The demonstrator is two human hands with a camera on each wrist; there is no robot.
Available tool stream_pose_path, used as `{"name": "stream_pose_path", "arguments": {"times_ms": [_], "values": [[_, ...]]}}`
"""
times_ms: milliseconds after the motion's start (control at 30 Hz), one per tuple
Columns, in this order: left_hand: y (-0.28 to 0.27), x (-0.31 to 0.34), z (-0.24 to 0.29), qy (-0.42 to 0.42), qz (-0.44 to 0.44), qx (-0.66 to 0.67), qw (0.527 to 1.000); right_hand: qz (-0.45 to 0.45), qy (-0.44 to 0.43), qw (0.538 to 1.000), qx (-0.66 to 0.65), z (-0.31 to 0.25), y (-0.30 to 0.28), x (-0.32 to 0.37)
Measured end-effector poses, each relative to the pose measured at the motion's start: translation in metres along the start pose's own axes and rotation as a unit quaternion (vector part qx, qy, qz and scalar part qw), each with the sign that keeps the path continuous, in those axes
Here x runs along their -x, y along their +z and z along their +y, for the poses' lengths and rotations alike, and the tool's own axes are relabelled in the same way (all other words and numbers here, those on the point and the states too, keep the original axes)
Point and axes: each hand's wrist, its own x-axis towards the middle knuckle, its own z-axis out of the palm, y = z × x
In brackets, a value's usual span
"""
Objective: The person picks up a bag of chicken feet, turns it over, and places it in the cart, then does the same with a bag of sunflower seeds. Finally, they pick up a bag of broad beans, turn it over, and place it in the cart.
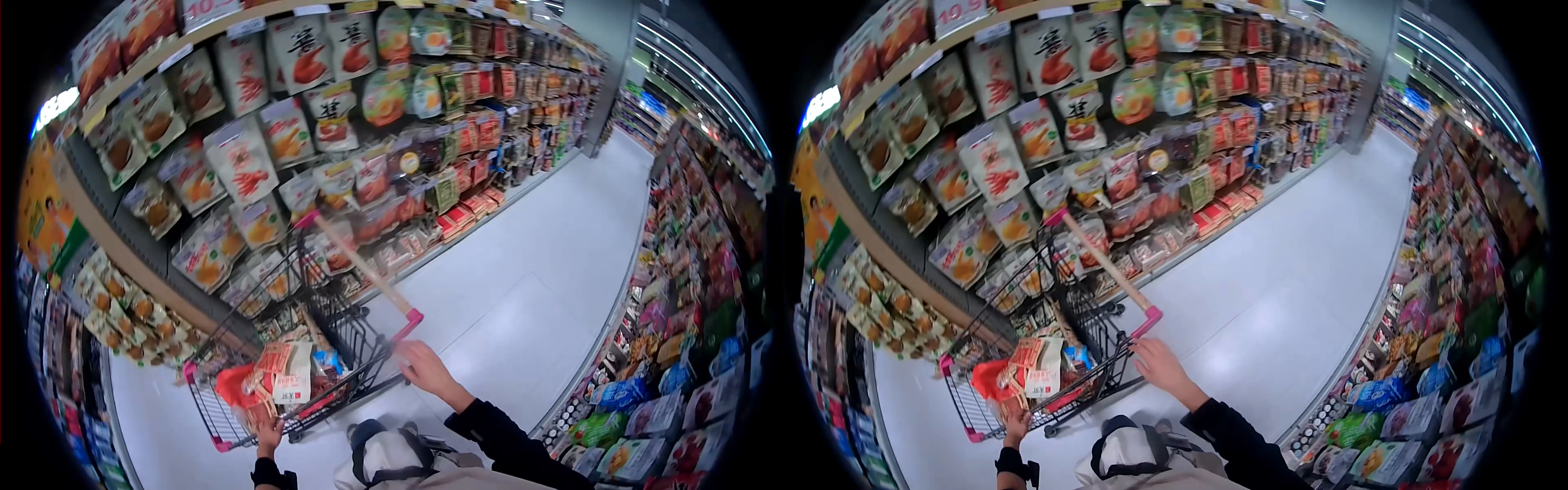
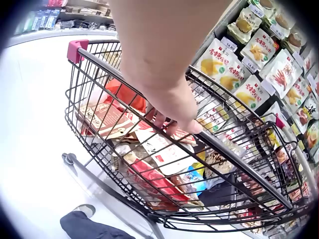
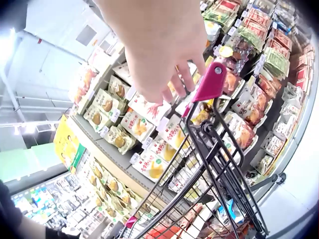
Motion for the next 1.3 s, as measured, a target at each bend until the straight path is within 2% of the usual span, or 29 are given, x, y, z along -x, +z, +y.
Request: {"name": "stream_pose_path", "arguments": {"times_ms": [67, 133, 200, 300, 333, 367, 400, 433, 467, 533, 600, 667, 733, 867, 967, 1067, 1200, 1300], "values": [[0.005, -0.004, -0.003, -0.018, 0.009, -0.017, 1.0, 0.02, 0.073, 0.996, -0.046, 0.0, -0.016, 0.016], [-0.004, -0.003, 0.01, -0.036, -0.025, -0.021, 0.999, 0.051, 0.144, 0.985, -0.086, 0.004, -0.028, 0.031], [0.001, -0.013, -0.005, -0.056, -0.061, 0.02, 0.996, 0.083, 0.163, 0.981, -0.065, 0.013, -0.036, 0.047], [-0.029, -0.02, 0.056, -0.052, -0.027, 0.126, 0.99, 0.108, 0.207, 0.971, -0.051, 0.024, -0.045, 0.065], [-0.029, -0.031, 0.072, 0.018, 0.05, 0.132, 0.99, 0.114, 0.225, 0.966, -0.048, 0.027, -0.047, 0.072], [-0.032, -0.039, 0.089, 0.041, 0.067, 0.155, 0.985, 0.127, 0.233, 0.963, -0.053, 0.031, -0.049, 0.077], [-0.055, -0.048, 0.142, 0.064, 0.084, 0.179, 0.978, 0.14, 0.24, 0.959, -0.057, 0.035, -0.051, 0.083], [-0.053, -0.073, 0.161, 0.085, 0.089, 0.236, 0.964, 0.152, 0.245, 0.956, -0.06, 0.04, -0.053, 0.088], [-0.051, -0.097, 0.18, 0.107, 0.095, 0.292, 0.946, 0.18, 0.27, 0.94, -0.109, 0.044, -0.054, 0.092], [-0.065, -0.125, 0.265, 0.188, 0.078, 0.36, 0.911, 0.232, 0.313, 0.898, -0.205, 0.054, -0.06, 0.097], [-0.077, -0.133, 0.358, 0.264, 0.052, 0.461, 0.846, 0.276, 0.318, 0.882, -0.211, 0.055, -0.08, 0.094], [-0.081, -0.133, 0.436, 0.274, -0.022, 0.546, 0.791, 0.313, 0.318, 0.863, -0.236, 0.063, -0.101, 0.094], [-0.085, -0.116, 0.508, 0.199, -0.132, 0.671, 0.702, 0.349, 0.306, 0.852, -0.242, 0.079, -0.116, 0.098], [-0.041, -0.119, 0.617, 0.077, -0.321, 0.749, 0.575, 0.406, 0.293, 0.827, -0.255, 0.103, -0.147, 0.092], [-0.011, -0.134, 0.678, 0.076, -0.398, 0.746, 0.529, 0.424, 0.297, 0.815, -0.26, 0.135, -0.172, 0.085], [-0.006, -0.163, 0.723, 0.073, -0.42, 0.734, 0.529, 0.42, 0.322, 0.807, -0.262, 0.189, -0.191, 0.079], [0.021, -0.219, 0.747, 0.036, -0.383, 0.748, 0.542, 0.394, 0.366, 0.795, -0.281, 0.252, -0.218, 0.057], [0.038, -0.247, 0.756, -0.013, -0.354, 0.723, 0.593, 0.398, 0.358, 0.79, -0.297, 0.28, -0.238, 0.039]]}}
